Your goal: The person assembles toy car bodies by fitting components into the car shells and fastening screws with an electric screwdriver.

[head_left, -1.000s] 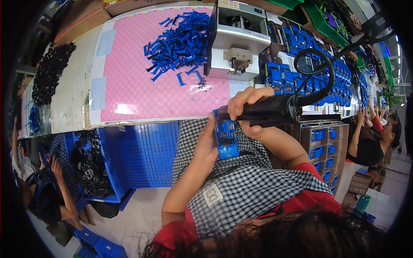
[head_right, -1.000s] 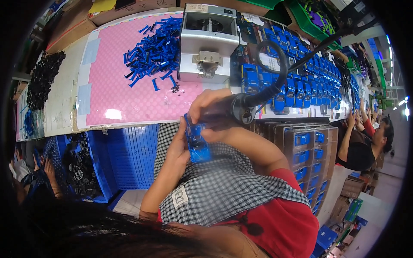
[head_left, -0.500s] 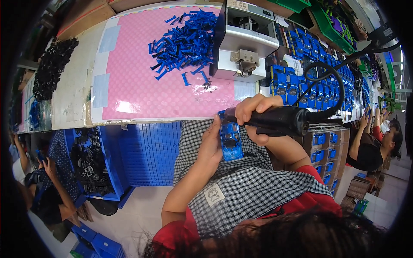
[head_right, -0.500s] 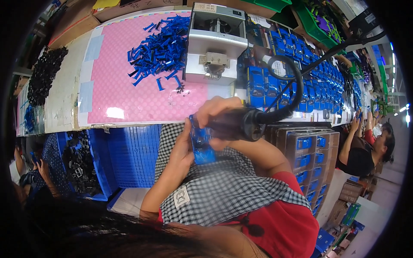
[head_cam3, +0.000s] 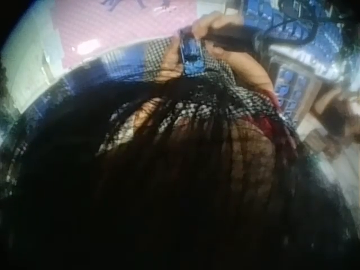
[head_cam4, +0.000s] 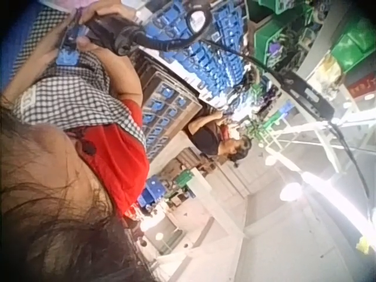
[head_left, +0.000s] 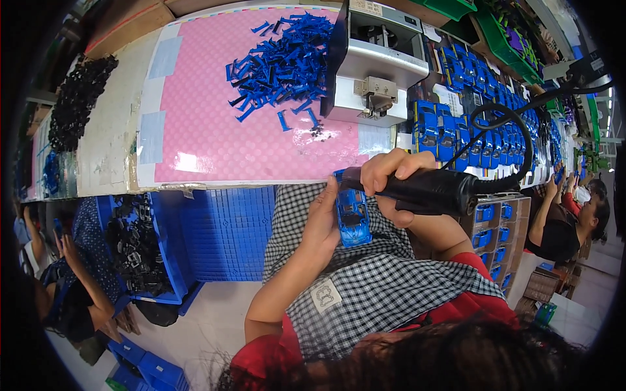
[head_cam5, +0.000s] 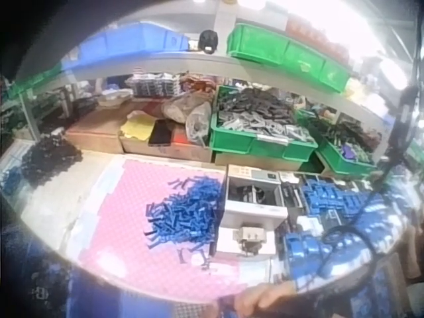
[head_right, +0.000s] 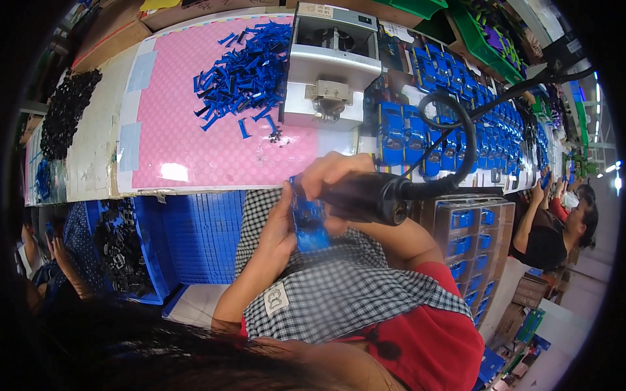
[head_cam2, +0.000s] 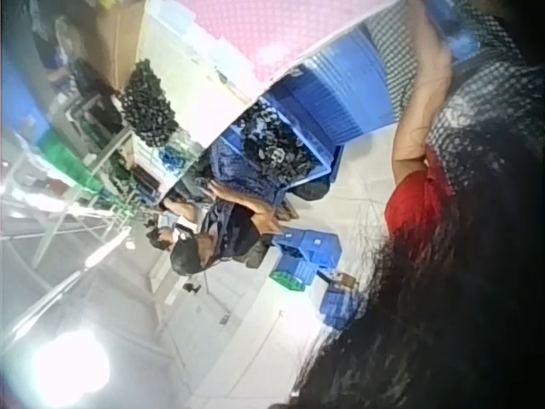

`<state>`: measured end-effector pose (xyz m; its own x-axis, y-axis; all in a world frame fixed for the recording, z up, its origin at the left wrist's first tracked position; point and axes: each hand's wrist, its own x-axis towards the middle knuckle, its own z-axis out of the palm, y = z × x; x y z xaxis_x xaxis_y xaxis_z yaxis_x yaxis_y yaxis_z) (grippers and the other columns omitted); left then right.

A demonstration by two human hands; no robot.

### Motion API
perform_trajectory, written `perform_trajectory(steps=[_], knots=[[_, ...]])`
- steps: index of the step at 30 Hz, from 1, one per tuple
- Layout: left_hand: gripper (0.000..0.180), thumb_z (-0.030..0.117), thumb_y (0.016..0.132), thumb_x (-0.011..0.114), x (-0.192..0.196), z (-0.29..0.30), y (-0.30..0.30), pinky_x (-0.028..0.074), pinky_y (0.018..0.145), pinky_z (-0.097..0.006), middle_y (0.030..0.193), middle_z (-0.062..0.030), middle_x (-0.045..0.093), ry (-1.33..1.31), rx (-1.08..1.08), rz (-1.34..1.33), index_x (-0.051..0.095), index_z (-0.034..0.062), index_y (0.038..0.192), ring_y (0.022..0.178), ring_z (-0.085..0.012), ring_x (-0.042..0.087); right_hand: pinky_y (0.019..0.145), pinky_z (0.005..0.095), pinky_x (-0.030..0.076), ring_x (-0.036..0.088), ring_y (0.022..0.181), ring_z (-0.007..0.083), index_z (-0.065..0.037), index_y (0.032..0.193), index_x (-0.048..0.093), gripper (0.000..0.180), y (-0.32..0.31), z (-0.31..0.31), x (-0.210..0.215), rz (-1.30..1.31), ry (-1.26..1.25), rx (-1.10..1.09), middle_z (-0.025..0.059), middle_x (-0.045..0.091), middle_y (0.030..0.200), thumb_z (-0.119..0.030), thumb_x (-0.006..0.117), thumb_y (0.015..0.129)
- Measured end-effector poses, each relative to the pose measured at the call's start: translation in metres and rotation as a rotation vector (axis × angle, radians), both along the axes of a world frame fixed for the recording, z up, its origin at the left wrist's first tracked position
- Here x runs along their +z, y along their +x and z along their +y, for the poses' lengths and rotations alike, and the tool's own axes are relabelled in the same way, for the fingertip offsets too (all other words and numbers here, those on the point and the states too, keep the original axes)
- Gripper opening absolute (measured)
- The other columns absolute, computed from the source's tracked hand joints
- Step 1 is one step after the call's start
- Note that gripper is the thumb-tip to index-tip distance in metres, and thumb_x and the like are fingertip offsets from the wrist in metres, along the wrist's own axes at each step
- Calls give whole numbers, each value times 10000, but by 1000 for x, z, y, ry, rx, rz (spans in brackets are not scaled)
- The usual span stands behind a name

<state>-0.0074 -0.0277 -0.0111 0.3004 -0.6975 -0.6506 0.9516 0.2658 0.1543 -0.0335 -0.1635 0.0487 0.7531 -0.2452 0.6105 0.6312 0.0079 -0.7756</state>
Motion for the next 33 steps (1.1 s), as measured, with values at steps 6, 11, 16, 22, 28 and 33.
perform_trajectory(steps=[6, 11, 16, 22, 28, 33], knots=[[349, 371, 916, 521, 8, -2, 3, 509, 669, -223, 890, -31, 645, -57, 14, -44, 602, 50, 1026, 759, -90, 607, 709, 351, 490, 590, 749, 234, -81, 1057, 468, 551, 1, -3, -20, -123, 17, 138, 132, 598, 824, -291, 810, 679], [313, 337, 928, 515, 3, 3, 3, 507, 651, -220, 850, -24, 642, -116, 55, -4, 608, 48, 1007, 725, -89, 605, 548, 323, 485, 576, 569, 203, -106, 1046, 406, 545, 17, -4, 8, -100, -288, 151, 61, 554, 708, -405, 736, 733], [288, 320, 935, 512, 3, -1, 2, 504, 638, -226, 830, -22, 636, -109, 115, -1, 608, 52, 977, 710, -89, 598, 537, 335, 488, 581, 571, 213, -94, 1062, 423, 567, 21, 1, 6, -113, -345, 253, 90, 560, 758, -380, 762, 710], [330, 362, 934, 501, 3, -3, 0, 502, 661, -235, 864, -43, 633, -127, -6, -53, 590, 49, 982, 746, -107, 597, 560, 328, 457, 539, 617, 189, -104, 1072, 422, 557, 2, -5, -10, -205, -267, 128, 94, 529, 818, -385, 753, 723], [436, 411, 944, 451, -7, 16, -13, 510, 709, -269, 1038, -80, 616, -45, -43, -216, 544, 17, 1106, 859, -145, 589, 566, 283, 409, 466, 574, 141, -117, 1030, 421, 484, -19, -11, 5, -96, 490, -198, 32, 450, 767, -525, 579, 824], [478, 373, 977, 379, 11, 39, -23, 494, 812, -291, 1221, -111, 538, -126, -18, -565, 406, 19, 1297, 995, -173, 571, 542, 275, 431, 486, 571, 155, -86, 1066, 395, 531, -61, -12, -1, -64, 525, -255, 56, 465, 767, -455, 665, 796]])
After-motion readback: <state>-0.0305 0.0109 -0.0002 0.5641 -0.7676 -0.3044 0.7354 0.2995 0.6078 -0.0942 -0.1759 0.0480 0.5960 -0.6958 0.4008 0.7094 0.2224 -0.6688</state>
